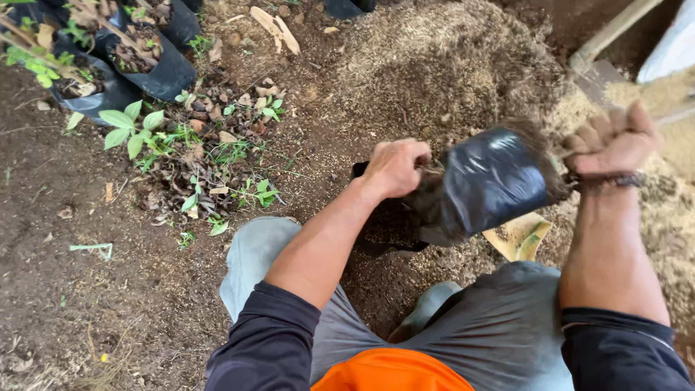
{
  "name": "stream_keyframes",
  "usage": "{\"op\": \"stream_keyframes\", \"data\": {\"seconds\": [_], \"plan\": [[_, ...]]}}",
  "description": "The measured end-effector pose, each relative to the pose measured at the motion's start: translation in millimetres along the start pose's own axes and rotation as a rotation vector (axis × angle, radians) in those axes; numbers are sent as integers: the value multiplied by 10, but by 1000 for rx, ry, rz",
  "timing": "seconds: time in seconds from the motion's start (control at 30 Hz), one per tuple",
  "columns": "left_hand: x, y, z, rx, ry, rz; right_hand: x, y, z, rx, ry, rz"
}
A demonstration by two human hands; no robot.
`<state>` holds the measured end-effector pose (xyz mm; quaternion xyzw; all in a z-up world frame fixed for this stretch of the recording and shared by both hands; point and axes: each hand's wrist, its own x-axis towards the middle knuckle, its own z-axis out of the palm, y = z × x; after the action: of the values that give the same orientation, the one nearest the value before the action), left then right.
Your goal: The person prepares a black polybag with soil using a shovel and a wooden stick. They then transplant a seedling from a smaller container into the prepared bag, securing it with additional soil and a support stake.
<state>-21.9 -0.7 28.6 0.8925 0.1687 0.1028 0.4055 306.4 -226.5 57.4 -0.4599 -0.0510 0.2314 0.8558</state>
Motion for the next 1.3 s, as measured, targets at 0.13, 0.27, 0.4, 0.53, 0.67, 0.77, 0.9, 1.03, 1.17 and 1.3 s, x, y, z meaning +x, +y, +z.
{"op": "stream_keyframes", "data": {"seconds": [0.13, 0.27, 0.4, 0.53, 0.67, 0.77, 0.9, 1.03, 1.17, 1.3], "plan": [[-46, 112, -53, 147, 284, 259, 270, -110, -349, 164, -323, 8], [-117, 258, -100, 237, 552, 374, 425, -137, -629, 247, -496, 58], [-219, 361, -74, 248, 582, 118, 476, -88, -677, 222, -404, 1], [-175, 383, 132, 71, -48, -245, 502, -231, -775, 160, -525, -27], [-129, 233, 332, -335, 14, -147, 544, -275, -846, 164, -498, -18], [-57, 151, 411, -515, -41, 66, 496, -306, -878, 87, -566, -44], [-81, 143, 489, -507, -127, -108, 415, -257, -780, 204, -406, -69], [-107, 180, 512, -513, -61, -146, 347, -251, -725, 200, -356, -89], [-93, 126, 441, -733, 30, -95, 394, -237, -783, 181, -475, -35], [-46, 114, 287, -661, 57, -36, 453, -260, -911, 176, -475, -18]]}}
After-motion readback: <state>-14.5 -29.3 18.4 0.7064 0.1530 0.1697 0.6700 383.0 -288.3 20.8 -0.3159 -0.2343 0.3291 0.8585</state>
